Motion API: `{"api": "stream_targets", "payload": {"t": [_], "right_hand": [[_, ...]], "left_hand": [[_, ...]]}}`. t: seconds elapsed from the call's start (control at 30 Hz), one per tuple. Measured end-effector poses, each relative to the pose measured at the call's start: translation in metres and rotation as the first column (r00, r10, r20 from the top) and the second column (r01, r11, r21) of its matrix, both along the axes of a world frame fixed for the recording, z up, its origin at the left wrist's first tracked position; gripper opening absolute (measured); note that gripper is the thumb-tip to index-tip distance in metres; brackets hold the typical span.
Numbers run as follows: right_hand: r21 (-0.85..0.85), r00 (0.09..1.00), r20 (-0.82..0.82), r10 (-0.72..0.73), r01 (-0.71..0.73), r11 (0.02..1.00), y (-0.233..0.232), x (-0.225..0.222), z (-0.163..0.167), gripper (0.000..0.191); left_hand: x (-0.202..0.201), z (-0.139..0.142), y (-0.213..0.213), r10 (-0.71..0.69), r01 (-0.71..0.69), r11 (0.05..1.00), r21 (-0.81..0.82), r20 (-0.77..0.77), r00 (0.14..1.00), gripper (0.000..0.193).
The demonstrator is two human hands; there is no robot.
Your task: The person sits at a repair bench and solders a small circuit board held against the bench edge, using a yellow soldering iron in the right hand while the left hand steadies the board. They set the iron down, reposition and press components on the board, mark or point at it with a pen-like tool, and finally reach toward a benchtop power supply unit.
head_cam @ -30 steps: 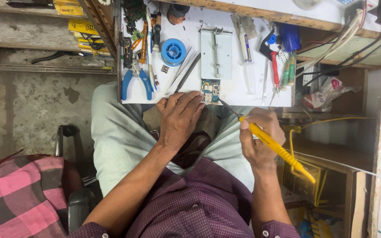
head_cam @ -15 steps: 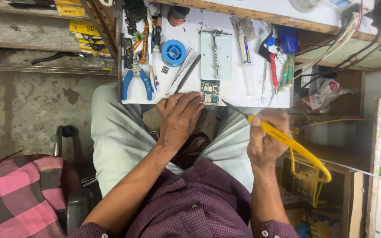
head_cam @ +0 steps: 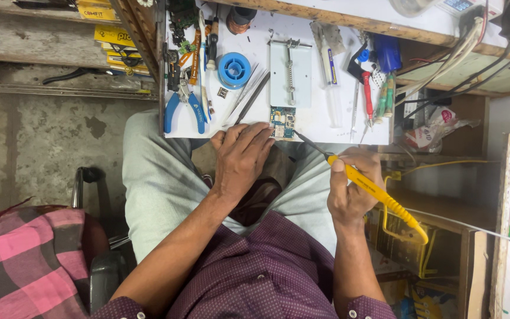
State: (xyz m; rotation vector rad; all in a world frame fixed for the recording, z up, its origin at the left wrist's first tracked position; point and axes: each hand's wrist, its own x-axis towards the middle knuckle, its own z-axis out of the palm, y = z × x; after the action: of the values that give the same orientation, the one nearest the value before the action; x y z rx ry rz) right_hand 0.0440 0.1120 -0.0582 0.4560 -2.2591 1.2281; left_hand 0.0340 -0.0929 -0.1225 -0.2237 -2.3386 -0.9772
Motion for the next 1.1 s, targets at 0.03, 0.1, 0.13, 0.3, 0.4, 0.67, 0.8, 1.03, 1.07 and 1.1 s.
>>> {"api": "stream_targets", "payload": {"t": [0.03,0.1,0.13,0.3,0.4,0.67,0.8,1.03,1.07,1.1], "right_hand": [[0.0,1.0,0.003,-0.003,0.003,1.0,0.0,0.0,0.0,0.014],[0.001,1.0,0.008,-0.009,0.009,1.0,0.001,-0.001,-0.001,0.014],[0.003,1.0,0.004,-0.007,0.007,1.0,0.001,-0.001,-0.001,0.014],[0.011,1.0,0.006,-0.006,0.006,1.0,-0.004,-0.001,-0.001,0.014],[0.051,0.999,0.025,-0.046,0.045,0.998,-0.009,-0.002,0.005,0.012],[0.221,0.984,0.124,-0.129,0.099,0.97,-0.004,-0.017,0.023,0.012],[0.168,0.997,0.056,-0.059,0.048,0.985,0.007,-0.014,0.02,0.013],[-0.245,0.977,-0.009,-0.212,0.203,0.948,0.033,0.023,0.012,0.014],[-0.324,0.975,0.008,-0.221,0.212,0.922,0.037,0.026,0.011,0.015],[-0.401,0.974,0.027,-0.227,0.218,0.89,0.041,0.028,0.011,0.017]], "left_hand": [[0.0,0.0,0.0,-0.002,0.002,1.0,0.0,0.002,1.0,0.026],[-0.001,0.0,0.0,-0.004,0.004,1.0,-0.001,0.004,1.0,0.026],[-0.001,0.0,0.0,-0.004,0.004,1.0,-0.002,0.002,1.0,0.026],[0.001,-0.002,-0.001,-0.011,0.011,1.0,0.003,0.01,1.0,0.026],[0.001,-0.004,-0.001,-0.011,0.011,1.0,0.005,0.008,1.0,0.025],[0.002,-0.009,0.006,0.004,-0.004,1.0,0.011,-0.01,1.0,0.026],[0.006,-0.006,0.008,0.003,-0.003,1.0,0.011,0.001,1.0,0.025],[0.012,-0.002,0.011,0.001,-0.001,1.0,0.012,-0.014,1.0,0.025],[0.013,-0.001,0.013,0.009,-0.009,1.0,0.011,-0.016,1.0,0.024],[0.014,0.0,0.015,0.008,-0.008,1.0,0.006,-0.013,1.0,0.024]]}}
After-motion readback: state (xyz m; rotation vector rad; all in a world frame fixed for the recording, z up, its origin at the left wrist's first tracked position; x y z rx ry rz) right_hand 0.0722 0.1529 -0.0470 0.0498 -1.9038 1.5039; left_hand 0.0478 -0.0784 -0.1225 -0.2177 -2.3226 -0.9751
